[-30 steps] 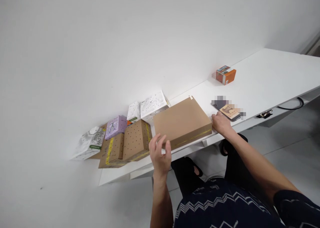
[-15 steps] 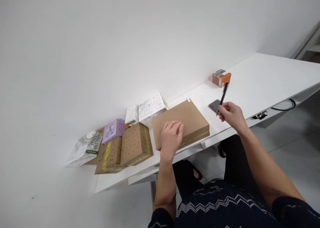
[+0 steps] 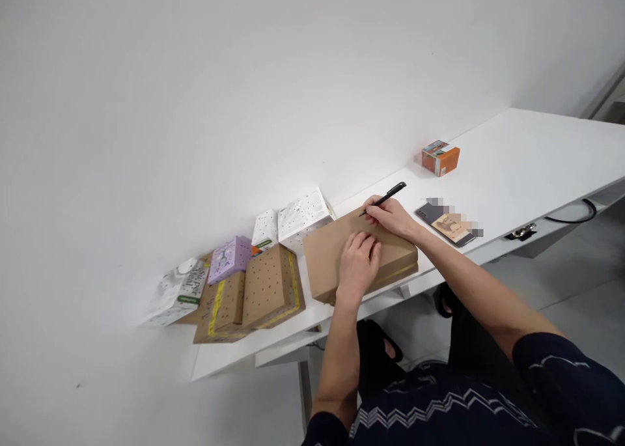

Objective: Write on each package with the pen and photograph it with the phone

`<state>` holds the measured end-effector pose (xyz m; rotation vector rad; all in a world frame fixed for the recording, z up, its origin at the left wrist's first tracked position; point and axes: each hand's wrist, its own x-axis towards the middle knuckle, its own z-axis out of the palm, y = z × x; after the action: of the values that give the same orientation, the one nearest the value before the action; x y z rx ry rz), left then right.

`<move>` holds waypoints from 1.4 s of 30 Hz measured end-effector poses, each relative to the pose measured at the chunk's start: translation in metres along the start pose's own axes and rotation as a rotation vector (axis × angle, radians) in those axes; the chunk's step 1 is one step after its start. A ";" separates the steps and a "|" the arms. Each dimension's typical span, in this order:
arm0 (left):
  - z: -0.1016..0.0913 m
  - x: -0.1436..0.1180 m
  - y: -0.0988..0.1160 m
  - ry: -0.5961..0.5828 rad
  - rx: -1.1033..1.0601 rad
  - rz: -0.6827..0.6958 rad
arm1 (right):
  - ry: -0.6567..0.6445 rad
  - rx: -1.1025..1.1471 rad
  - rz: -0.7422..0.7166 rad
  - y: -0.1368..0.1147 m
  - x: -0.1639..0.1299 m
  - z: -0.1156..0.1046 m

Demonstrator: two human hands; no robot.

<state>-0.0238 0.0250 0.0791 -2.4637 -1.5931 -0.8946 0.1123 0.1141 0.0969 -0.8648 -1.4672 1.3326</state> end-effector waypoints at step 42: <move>0.000 0.001 0.000 -0.019 0.002 -0.030 | 0.254 -0.267 -0.066 0.009 0.005 -0.002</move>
<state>-0.0235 0.0256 0.0791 -2.4606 -1.6409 -0.8763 0.1121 0.1205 0.0890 -1.1045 -1.4766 0.9515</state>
